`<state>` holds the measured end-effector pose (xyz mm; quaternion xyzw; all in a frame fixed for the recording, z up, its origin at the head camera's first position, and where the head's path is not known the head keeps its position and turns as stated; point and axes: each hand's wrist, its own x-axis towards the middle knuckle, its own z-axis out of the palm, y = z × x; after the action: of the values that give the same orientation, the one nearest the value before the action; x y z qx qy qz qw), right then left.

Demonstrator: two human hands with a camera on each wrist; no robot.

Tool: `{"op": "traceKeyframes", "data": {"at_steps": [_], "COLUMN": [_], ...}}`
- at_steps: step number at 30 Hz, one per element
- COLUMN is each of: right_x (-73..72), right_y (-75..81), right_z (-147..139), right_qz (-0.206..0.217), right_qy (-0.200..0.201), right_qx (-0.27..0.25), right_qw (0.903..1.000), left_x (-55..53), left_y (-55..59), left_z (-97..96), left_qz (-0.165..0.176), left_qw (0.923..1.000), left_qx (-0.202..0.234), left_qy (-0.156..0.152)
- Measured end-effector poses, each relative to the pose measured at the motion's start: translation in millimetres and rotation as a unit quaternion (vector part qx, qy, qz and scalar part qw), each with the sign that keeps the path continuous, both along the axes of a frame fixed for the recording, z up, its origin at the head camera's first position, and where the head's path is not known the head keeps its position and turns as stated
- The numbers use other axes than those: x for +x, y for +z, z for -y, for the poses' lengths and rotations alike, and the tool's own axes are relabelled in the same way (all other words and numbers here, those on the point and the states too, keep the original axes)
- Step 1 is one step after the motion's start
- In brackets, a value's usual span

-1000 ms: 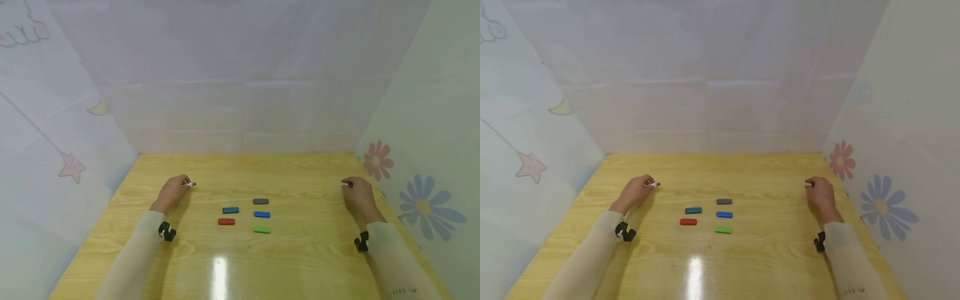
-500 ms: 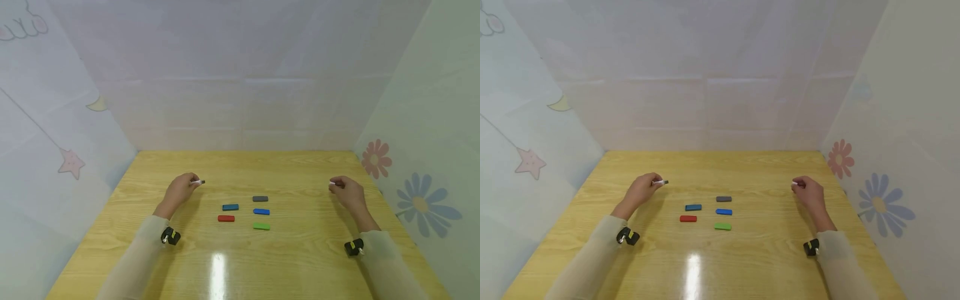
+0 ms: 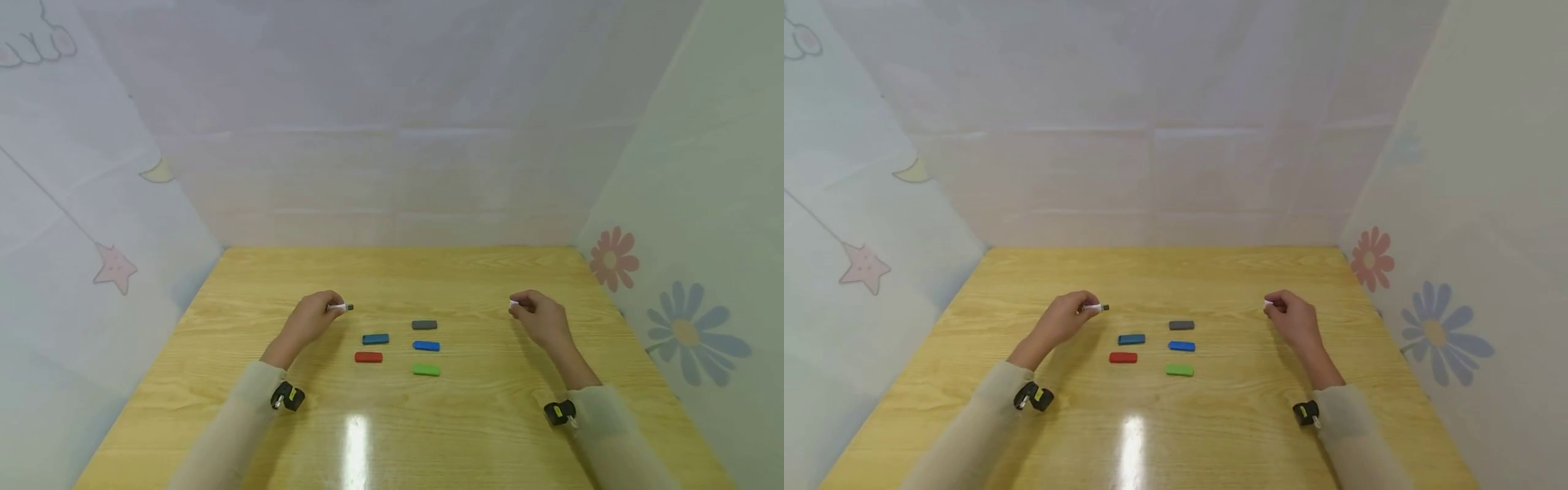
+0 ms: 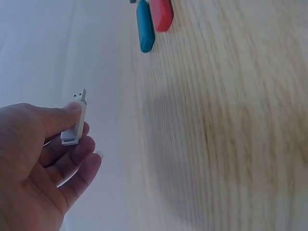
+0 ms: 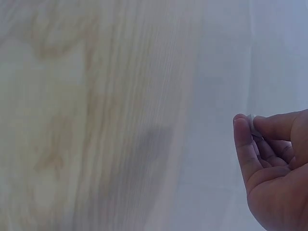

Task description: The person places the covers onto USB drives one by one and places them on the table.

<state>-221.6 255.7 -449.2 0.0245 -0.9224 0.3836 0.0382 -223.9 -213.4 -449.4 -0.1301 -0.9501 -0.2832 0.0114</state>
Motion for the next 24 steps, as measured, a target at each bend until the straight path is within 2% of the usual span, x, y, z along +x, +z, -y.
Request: {"op": "traceKeyframes", "data": {"at_steps": [11, 17, 24], "right_x": [11.3, 15.8, 21.0], "right_y": [1.8, 5.4, 2.1], "right_z": [22, 39, 53], "right_qz": [-0.009, -0.012, -0.001], "right_qy": [0.024, 0.039, 0.059], "right_qx": [-0.010, -0.022, -0.036], "right_qw": [0.9996, 0.9989, 0.9976], "left_x": [11.1, 9.7, 9.0], "left_y": [6.5, 6.9, 6.2], "left_z": [-31.6, -48.3, -68.4], "left_qz": [0.014, 0.006, 0.022], "left_qw": [0.9988, 0.9974, 0.9944], "left_qx": [0.026, 0.047, 0.066], "left_qy": [-0.039, -0.053, -0.080]}}
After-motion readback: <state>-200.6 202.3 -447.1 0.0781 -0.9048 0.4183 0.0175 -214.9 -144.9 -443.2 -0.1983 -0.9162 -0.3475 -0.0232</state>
